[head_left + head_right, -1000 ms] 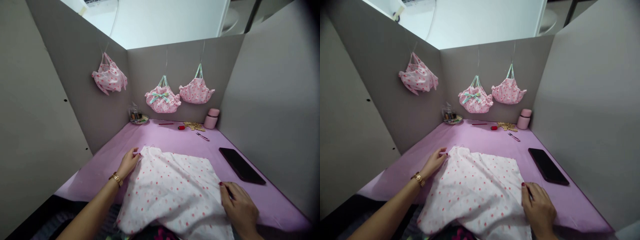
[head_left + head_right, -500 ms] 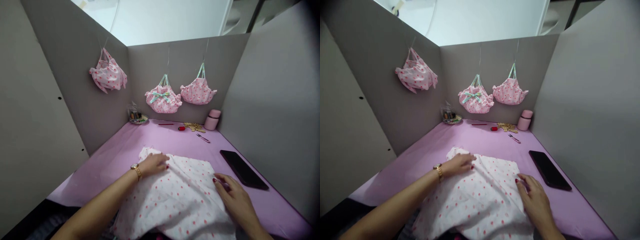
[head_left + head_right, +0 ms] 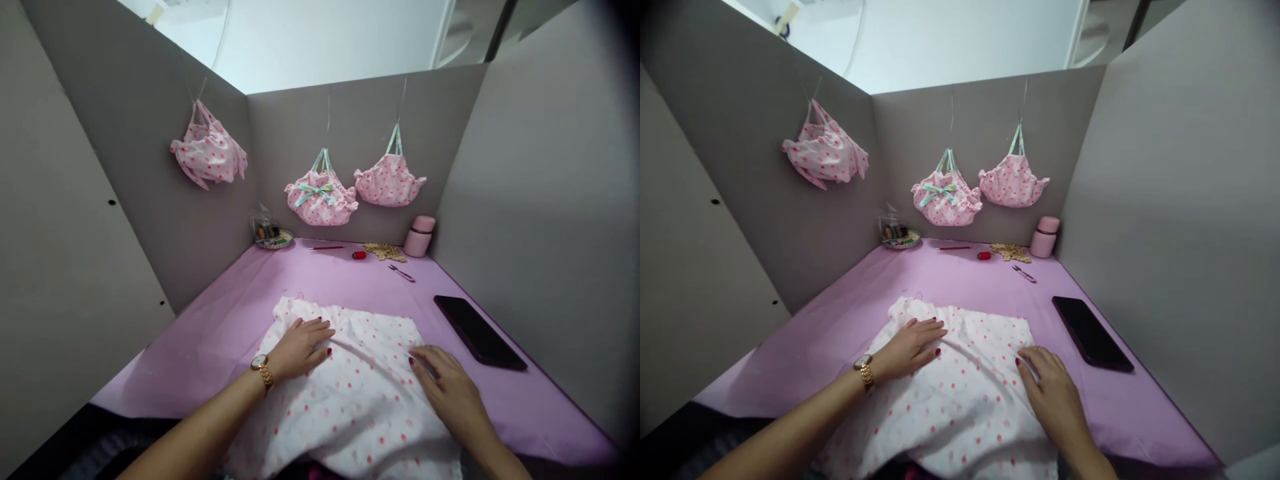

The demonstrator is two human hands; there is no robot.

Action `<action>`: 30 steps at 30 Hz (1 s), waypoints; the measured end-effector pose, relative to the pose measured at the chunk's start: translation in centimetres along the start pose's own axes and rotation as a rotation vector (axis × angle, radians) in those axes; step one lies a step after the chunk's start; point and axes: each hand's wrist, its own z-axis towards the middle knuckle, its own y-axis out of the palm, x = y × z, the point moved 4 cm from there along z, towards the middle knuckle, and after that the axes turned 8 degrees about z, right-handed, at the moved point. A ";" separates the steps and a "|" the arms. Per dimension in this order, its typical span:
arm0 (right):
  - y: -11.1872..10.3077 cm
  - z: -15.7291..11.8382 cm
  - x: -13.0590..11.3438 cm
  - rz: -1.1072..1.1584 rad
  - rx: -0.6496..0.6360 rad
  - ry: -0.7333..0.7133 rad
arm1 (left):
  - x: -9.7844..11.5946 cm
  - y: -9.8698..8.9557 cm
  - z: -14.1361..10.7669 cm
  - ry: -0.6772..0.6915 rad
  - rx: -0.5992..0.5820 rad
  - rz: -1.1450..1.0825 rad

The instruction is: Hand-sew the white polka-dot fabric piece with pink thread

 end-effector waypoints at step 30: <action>-0.6 2.6 -3.0 0.001 0.021 0.001 | 1.5 0.5 4.1 0.047 0.110 0.177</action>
